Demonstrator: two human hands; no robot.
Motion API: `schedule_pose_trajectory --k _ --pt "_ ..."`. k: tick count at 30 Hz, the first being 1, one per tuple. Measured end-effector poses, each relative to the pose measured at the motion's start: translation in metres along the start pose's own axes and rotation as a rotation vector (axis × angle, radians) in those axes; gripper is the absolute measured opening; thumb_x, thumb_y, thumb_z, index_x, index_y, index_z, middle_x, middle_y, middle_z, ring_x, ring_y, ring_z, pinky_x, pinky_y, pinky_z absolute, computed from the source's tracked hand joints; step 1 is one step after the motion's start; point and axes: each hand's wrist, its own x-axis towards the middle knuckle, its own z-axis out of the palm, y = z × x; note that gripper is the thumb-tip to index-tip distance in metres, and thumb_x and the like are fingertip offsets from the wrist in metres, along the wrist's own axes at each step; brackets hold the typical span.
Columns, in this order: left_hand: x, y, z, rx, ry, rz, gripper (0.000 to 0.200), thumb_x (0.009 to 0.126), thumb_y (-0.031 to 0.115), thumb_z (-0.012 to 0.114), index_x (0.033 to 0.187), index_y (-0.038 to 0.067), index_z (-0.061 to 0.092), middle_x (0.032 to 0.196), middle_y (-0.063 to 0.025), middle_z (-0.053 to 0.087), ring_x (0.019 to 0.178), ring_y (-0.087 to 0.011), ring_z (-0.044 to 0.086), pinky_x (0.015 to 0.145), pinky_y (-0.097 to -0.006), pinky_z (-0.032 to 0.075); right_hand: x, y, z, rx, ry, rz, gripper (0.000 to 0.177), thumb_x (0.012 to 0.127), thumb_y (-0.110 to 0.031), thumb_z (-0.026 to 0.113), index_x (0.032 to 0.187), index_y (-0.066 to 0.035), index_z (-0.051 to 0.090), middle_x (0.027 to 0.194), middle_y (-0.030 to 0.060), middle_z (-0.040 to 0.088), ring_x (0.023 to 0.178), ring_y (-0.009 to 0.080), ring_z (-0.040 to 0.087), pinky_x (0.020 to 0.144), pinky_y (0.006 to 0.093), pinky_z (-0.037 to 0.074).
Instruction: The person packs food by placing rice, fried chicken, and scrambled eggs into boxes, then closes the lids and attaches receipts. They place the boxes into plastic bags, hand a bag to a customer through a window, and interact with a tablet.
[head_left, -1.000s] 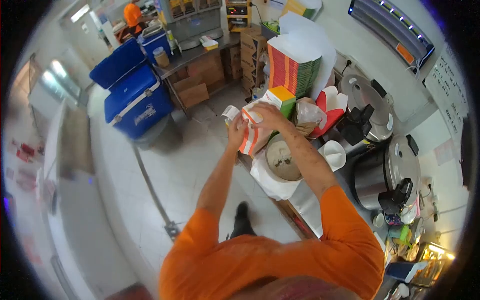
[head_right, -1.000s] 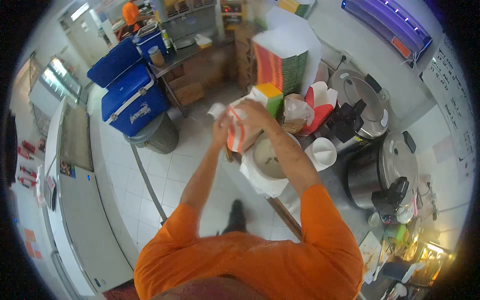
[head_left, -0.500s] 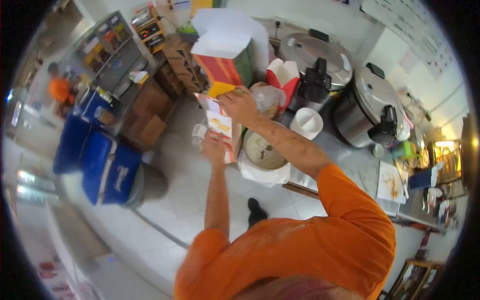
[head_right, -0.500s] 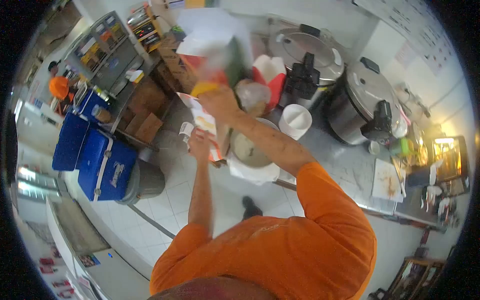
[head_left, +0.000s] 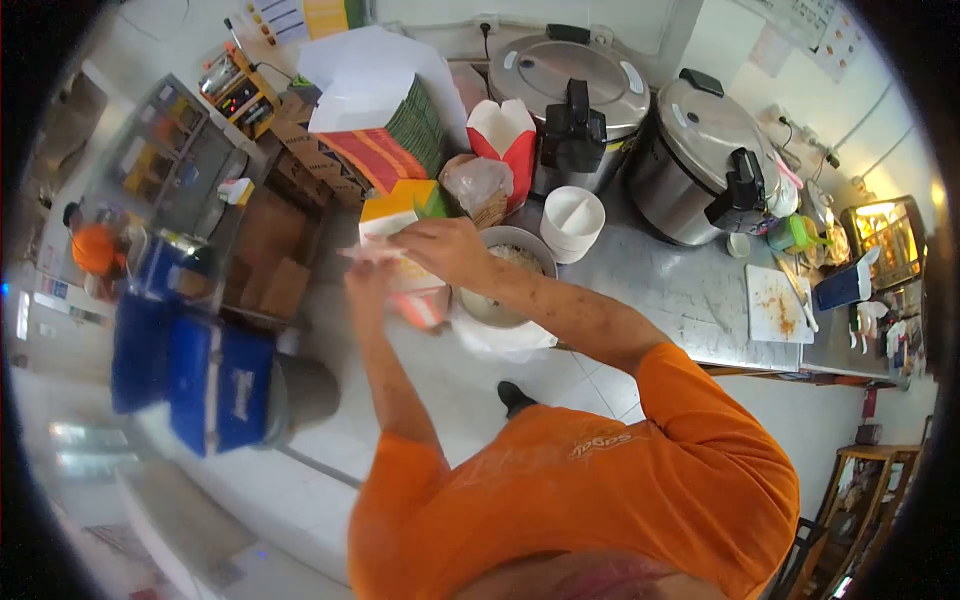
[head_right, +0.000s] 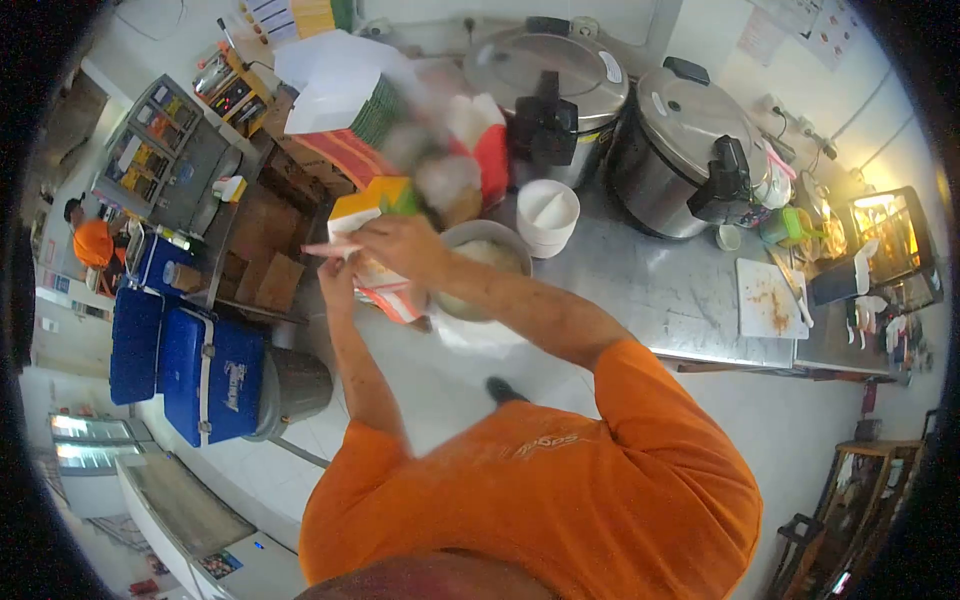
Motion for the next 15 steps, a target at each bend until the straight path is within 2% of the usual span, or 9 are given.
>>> schedule_pose_trajectory --k 2,4,6,9,11,12,13,14,15 --pt "-0.014 0.088 0.001 0.038 -0.258 -0.205 0.010 0.080 0.008 0.069 0.084 0.000 0.066 0.073 -0.0003 0.061 0.065 -0.0057 0.054 0.055 -0.0210 0.041 -0.003 -0.003 -0.012 0.277 0.204 0.555 0.019 0.074 -0.006 0.064 0.093 -0.008 0.067 0.079 0.0060 0.065 0.071 0.0180 0.063 0.058 0.0293 0.049" --pt "-0.011 0.120 -0.002 0.219 -0.330 -0.234 0.024 0.078 0.023 0.070 0.085 0.000 0.068 0.072 -0.0035 0.064 0.065 -0.0093 0.054 0.060 -0.0271 0.043 0.003 -0.011 -0.038 0.413 0.346 0.674 0.013 0.077 -0.004 0.062 0.089 -0.005 0.067 0.073 0.0068 0.063 0.067 0.0191 0.062 0.055 0.0282 0.047" --pt "-0.010 0.135 0.002 0.263 -0.342 -0.135 0.026 0.078 0.023 0.070 0.086 -0.001 0.068 0.075 -0.0069 0.066 0.068 -0.0132 0.058 0.073 -0.0299 0.045 -0.009 -0.011 -0.054 0.282 0.318 0.197 0.008 0.080 -0.005 0.062 0.086 -0.007 0.066 0.074 0.0056 0.063 0.066 0.0199 0.062 0.053 0.0288 0.046" --pt "-0.025 0.141 0.020 0.176 -0.262 0.021 0.026 0.074 0.024 0.073 0.082 0.000 0.068 0.073 -0.0103 0.065 0.071 -0.0199 0.060 0.088 -0.0360 0.039 -0.024 -0.034 -0.081 -0.085 0.038 -0.107 0.014 0.072 -0.008 0.067 0.086 -0.008 0.066 0.071 0.0064 0.064 0.069 0.0221 0.062 0.053 0.0330 0.047" --pt "-0.055 0.163 0.040 0.447 -0.130 0.271 0.027 0.070 0.024 0.077 0.078 0.000 0.067 0.069 -0.0114 0.062 0.075 -0.0258 0.061 0.099 -0.0423 0.032 -0.041 -0.036 -0.105 -0.043 0.390 0.302 0.006 0.077 -0.006 0.065 0.082 -0.009 0.065 0.069 0.0046 0.062 0.067 0.0178 0.062 0.053 0.0296 0.048" --pt "-0.071 0.171 0.050 0.397 -0.300 0.222 0.028 0.070 0.024 0.078 0.077 0.000 0.067 0.068 -0.0108 0.061 0.072 -0.0248 0.059 0.093 -0.0399 0.037 -0.057 -0.025 -0.117 0.130 0.652 0.566 0.012 0.086 -0.013 0.063 0.076 -0.006 0.060 0.072 0.0024 0.061 0.062 0.0120 0.057 0.052 0.0254 0.044" --pt "-0.084 0.176 0.056 0.344 -0.468 0.170 0.028 0.070 0.025 0.079 0.076 0.000 0.066 0.067 -0.0101 0.059 0.069 -0.0238 0.058 0.086 -0.0375 0.042 -0.067 -0.019 -0.134 0.451 0.877 1.046 0.015 0.088 -0.016 0.062 0.079 -0.004 0.060 0.071 -0.0010 0.058 0.063 0.0063 0.053 0.051 0.0236 0.041" --pt "-0.095 0.185 0.061 0.312 -0.589 0.147 0.028 0.070 0.023 0.079 0.074 0.000 0.065 0.067 -0.0104 0.057 0.066 -0.0232 0.055 0.078 -0.0357 0.044 -0.059 -0.018 -0.155 0.638 1.104 1.088 0.016 0.090 -0.016 0.061 0.084 -0.001 0.061 0.073 0.0003 0.058 0.063 0.0053 0.051 0.053 0.0228 0.040" --pt "-0.101 0.191 0.063 0.278 -0.709 0.124 0.027 0.070 0.021 0.079 0.072 -0.001 0.063 0.066 -0.0106 0.055 0.063 -0.0225 0.053 0.069 -0.0340 0.046 -0.075 -0.017 -0.171 0.181 0.785 1.019 0.016 0.090 -0.016 0.061 0.089 0.000 0.062 0.078 0.0027 0.061 0.068 0.0067 0.054 0.058 0.0218 0.042"
